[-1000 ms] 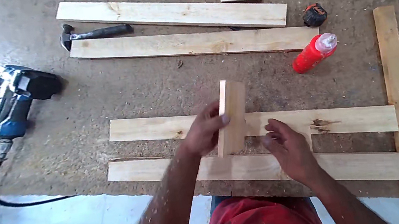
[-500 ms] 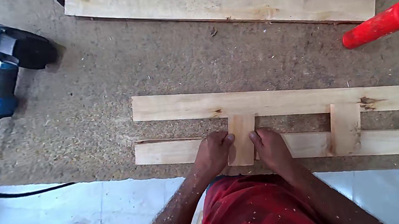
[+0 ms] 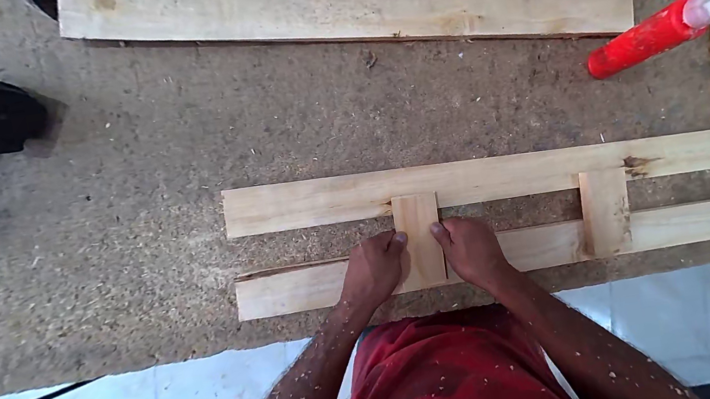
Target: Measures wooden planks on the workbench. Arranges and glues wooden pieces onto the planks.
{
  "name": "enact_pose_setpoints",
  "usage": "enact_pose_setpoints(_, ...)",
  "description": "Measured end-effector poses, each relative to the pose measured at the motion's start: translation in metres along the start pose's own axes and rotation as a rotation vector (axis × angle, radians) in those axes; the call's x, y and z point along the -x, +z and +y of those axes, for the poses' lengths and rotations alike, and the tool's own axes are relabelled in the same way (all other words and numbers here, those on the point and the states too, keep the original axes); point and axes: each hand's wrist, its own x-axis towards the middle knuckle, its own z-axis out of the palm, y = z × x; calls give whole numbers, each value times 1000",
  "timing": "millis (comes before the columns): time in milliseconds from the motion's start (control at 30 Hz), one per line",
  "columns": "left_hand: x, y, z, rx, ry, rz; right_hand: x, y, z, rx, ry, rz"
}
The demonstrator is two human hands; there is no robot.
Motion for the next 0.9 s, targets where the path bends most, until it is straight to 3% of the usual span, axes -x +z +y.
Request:
enact_pose_setpoints(733, -8, 6, -9, 79, 39, 28, -1, -8, -2, -60, 12, -45)
enact_pose_setpoints(800, -9, 7, -13, 109, 35, 28, 5, -10, 9, -141, 7, 55)
enact_pose_setpoints(900, -12, 11, -22, 157, 87, 42, 20, -20, 55, -103, 58, 461)
